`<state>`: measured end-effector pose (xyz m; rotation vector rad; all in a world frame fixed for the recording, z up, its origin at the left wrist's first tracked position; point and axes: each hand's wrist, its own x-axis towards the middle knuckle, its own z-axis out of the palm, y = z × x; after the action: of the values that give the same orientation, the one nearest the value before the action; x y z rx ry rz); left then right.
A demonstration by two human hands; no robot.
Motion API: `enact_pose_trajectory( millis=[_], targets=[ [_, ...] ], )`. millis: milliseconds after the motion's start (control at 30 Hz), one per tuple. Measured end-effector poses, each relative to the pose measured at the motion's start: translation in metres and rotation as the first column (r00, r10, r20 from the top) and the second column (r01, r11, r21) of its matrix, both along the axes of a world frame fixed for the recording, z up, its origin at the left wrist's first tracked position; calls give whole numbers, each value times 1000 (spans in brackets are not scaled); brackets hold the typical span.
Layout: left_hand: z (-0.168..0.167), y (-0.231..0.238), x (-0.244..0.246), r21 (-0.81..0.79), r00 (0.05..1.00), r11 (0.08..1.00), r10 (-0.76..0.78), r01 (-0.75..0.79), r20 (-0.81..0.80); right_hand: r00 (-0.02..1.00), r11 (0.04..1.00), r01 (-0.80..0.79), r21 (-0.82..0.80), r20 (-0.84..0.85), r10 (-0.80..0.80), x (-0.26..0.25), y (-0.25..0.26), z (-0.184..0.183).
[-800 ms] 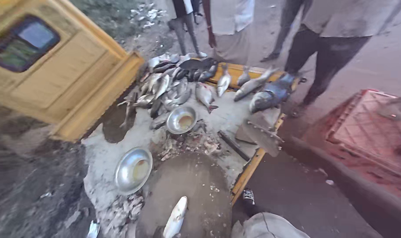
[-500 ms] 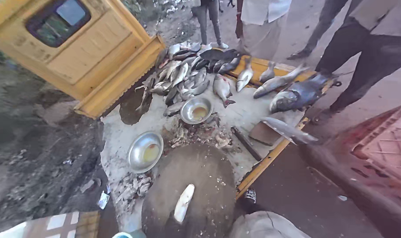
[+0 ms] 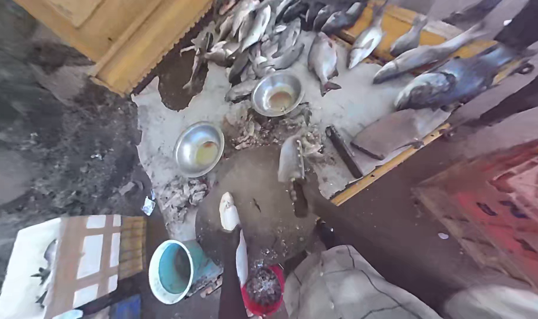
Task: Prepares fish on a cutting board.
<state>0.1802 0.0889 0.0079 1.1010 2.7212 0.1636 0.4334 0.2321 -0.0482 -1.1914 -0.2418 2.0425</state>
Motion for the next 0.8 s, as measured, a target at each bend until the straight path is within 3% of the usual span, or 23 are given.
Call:
enact_pose_trajectory(
  millis=[33, 67, 100, 133, 167, 200, 233, 267, 333, 400, 467, 567, 700, 800],
  targets=[
    [5, 4, 6, 64, 1000, 998, 27, -26, -4, 999, 999, -39, -31, 17, 40, 5, -20, 12],
    [40, 17, 20, -128, 985, 987, 110, -93, 133, 991, 995, -88, -44, 100, 92, 11, -35, 21],
    [74, 29, 30, -390, 945, 914, 216, -108, 247, 959, 985, -164, -52, 227, 171, 15, -49, 25],
    [87, 34, 31, -534, 925, 841, 267, -87, 271, 887, 964, -263, -49, 382, 261, 14, -61, 25],
    [79, 35, 24, -569, 946, 822, 205, -27, 251, 765, 919, -393, -31, 544, 346, 12, -60, 23],
    [47, 32, 11, -488, 975, 872, 74, 40, 211, 611, 853, -521, -19, 690, 388, 10, -52, 23],
    [-19, 21, -7, -147, 997, 987, -75, 71, -18, 473, 778, -628, -1, 793, 384, 8, -49, 27],
    [-48, 31, -27, -113, 994, 989, -94, 101, 62, 362, 694, -720, 12, 860, 359, 7, -51, 35],
    [-60, 51, -48, -164, 964, 980, -65, 110, 257, 184, 539, -841, -42, 915, 360, 1, -75, 54],
    [-55, 74, -48, -147, 964, 986, -36, 77, 264, 59, 436, -889, -138, 911, 408, -11, -103, 59],
    [-50, 86, -47, -164, 963, 985, -4, 50, 268, 43, 442, -889, -116, 942, 334, -24, -136, 39],
    [-56, 88, -64, -93, 923, 988, -80, 124, 376, -32, 382, -890, -247, 872, 489, -42, -128, 55],
    [-68, 77, -85, 76, 734, 927, -339, 368, 588, 48, 439, -875, -202, 868, 494, -61, -123, 72],
    [-71, 73, -74, 98, 769, 931, -346, 351, 537, 70, 481, -855, -192, 877, 475, -63, -124, 64]
  ],
)
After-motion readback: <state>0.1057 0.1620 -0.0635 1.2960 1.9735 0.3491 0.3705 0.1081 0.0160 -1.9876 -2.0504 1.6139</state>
